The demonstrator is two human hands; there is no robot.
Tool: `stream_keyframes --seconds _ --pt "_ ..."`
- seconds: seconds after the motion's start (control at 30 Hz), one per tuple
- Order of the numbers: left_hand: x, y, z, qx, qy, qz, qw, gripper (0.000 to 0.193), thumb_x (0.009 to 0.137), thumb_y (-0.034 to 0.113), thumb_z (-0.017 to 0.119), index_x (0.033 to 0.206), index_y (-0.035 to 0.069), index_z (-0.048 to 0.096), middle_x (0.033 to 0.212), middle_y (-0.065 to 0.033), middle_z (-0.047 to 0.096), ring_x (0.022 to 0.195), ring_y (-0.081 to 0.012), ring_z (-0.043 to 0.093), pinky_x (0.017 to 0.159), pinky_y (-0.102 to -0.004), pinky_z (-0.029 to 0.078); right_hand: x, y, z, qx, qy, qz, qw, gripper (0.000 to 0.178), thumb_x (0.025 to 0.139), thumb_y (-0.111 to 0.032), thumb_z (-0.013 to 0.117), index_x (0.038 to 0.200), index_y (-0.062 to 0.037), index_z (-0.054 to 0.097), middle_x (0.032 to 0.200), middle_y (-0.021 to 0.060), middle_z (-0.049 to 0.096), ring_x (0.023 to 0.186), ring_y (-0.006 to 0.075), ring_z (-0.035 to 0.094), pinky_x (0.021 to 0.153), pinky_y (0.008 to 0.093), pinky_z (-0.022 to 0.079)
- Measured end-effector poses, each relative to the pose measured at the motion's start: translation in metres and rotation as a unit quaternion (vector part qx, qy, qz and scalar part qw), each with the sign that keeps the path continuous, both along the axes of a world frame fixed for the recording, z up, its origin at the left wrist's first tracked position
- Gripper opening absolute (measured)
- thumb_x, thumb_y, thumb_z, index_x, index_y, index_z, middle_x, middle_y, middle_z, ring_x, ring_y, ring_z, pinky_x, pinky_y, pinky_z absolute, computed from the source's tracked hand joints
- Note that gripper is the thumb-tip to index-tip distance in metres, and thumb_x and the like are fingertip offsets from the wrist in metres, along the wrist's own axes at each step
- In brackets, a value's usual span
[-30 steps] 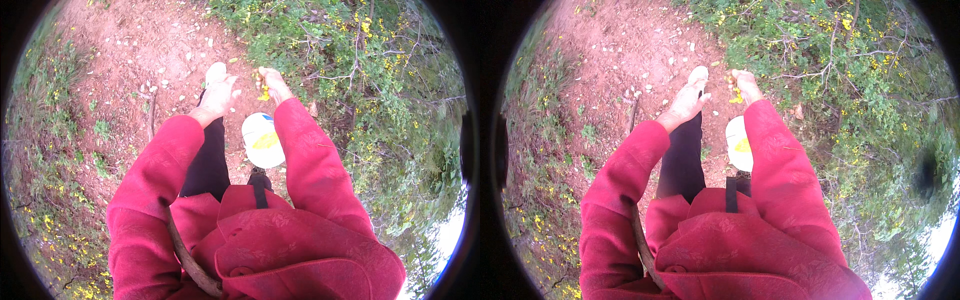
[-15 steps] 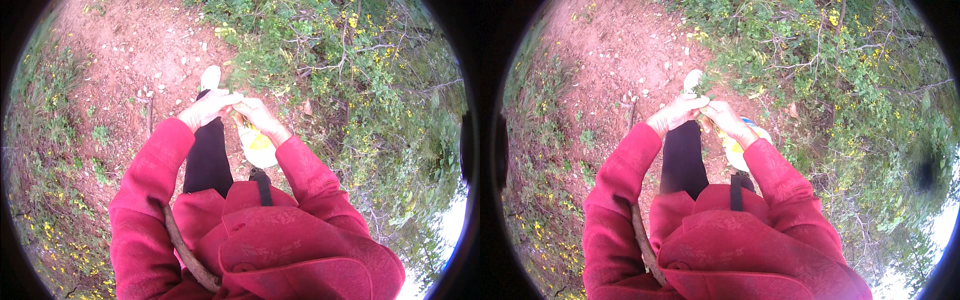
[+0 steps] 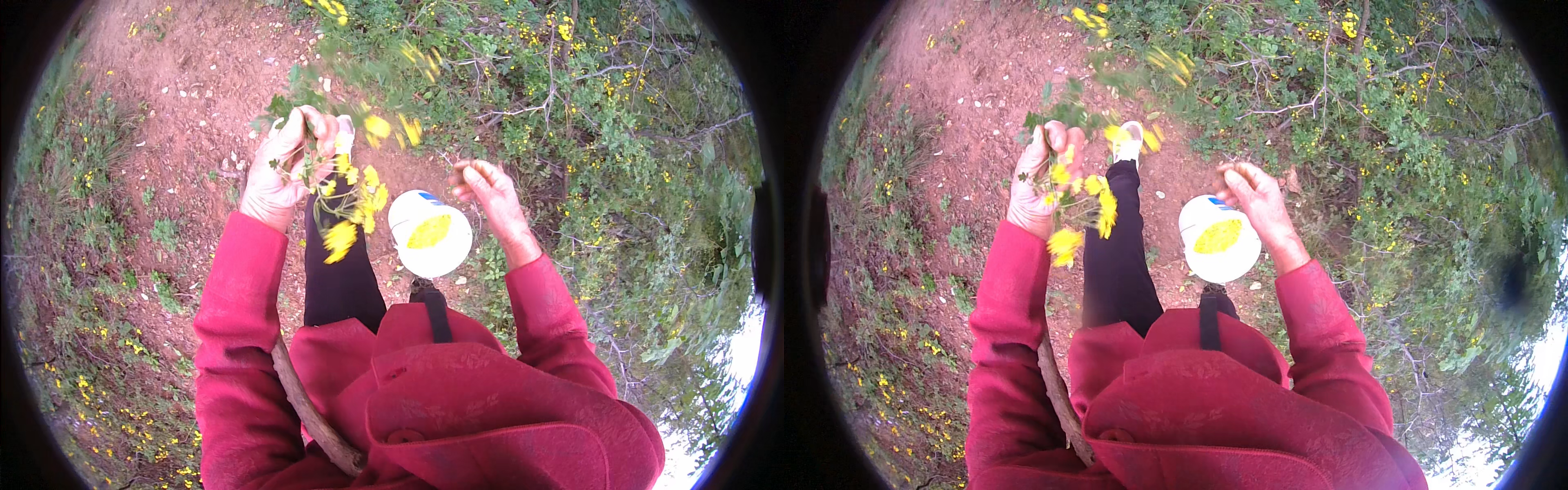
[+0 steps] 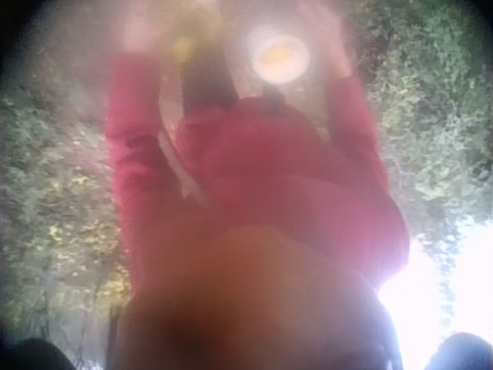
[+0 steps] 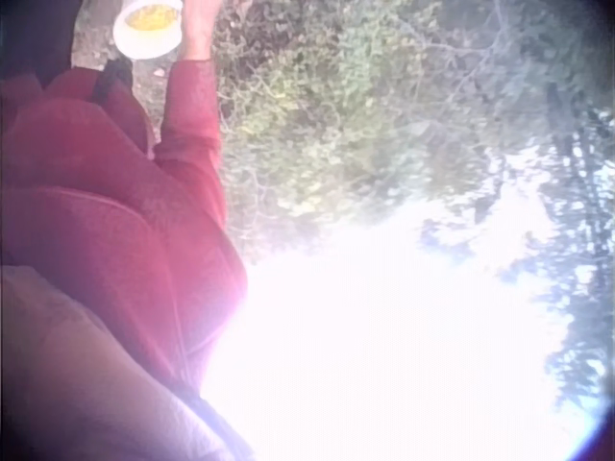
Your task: The person walks along a dirt path in a wooded area and repeatedly plucks small yellow flowers from bushes. They hold a white container in one hand and place the picked flowers into it. The person continues moving and picking flowers throughout the clip.
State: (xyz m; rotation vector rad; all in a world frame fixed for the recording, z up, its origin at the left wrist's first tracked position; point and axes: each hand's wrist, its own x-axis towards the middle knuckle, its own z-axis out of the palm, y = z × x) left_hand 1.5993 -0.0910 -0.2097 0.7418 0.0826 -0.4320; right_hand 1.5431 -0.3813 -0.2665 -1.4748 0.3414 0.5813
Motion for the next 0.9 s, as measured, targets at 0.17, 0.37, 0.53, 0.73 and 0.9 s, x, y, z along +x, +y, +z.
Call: stream_keyframes --seconds 0.17,0.37,0.53,0.73,0.9 --pt "0.001 -0.003 0.0 -0.022 0.1 0.01 0.995 0.013 0.091 0.019 0.05 0.094 0.007 0.049 0.08 -0.0057 0.053 0.062 -0.0122 0.055 0.045 -0.0193 0.045 -0.011 0.009 0.0 0.028 0.041 -0.03 0.998 0.022 0.091 -0.023 0.052 0.089 -0.002 0.059 0.074 0.0012 0.059 0.059 0.0064 0.051 0.057 0.0212 0.043" --pt "0.004 -0.011 -0.013 0.065 0.176 0.032 0.982 0.012 0.086 0.006 0.056 0.098 0.007 0.052 0.085 -0.007 0.06 0.072 -0.0171 0.062 0.049 -0.0222 0.051 0.014 0.03 0.038 0.113 -0.108 -0.028 0.987 0.032 0.089 -0.025 0.055 0.111 -0.0022 0.051 0.099 0.0066 0.058 0.084 0.0114 0.055 0.069 0.0238 0.045" --pt "0.0 -0.016 -0.014 0.14 0.165 0.02 0.976 0.012 0.085 0.01 0.06 0.093 0.006 0.051 0.083 -0.0082 0.061 0.061 -0.0167 0.061 0.046 -0.0231 0.049 0.033 0.051 0.057 0.094 -0.176 0.05 0.979 0.059 0.084 -0.034 0.06 0.13 -0.0045 0.038 0.127 0.0125 0.045 0.109 0.0187 0.049 0.083 0.0289 0.045" --pt "-0.003 -0.021 -0.01 0.148 0.155 -0.021 0.977 0.021 0.083 0.011 0.063 0.099 0.007 0.051 0.092 -0.0062 0.059 0.065 -0.0116 0.057 0.052 -0.0232 0.048 0.046 0.071 0.066 0.174 -0.126 0.078 0.974 0.043 0.075 -0.009 0.069 0.114 -0.0038 0.053 0.102 0.0047 0.06 0.083 0.0109 0.057 0.069 0.0229 0.049" --pt "-0.008 -0.021 -0.007 0.191 0.078 -0.099 0.973 0.036 0.078 0.009 0.067 0.109 0.005 0.05 0.095 -0.0009 0.055 0.071 -0.007 0.053 0.055 -0.0205 0.044 0.05 0.074 0.065 0.138 -0.111 0.059 0.982 0.016 0.08 -0.01 0.066 0.094 -0.0029 0.06 0.077 -0.0005 0.061 0.066 0.0044 0.055 0.057 0.0184 0.044"
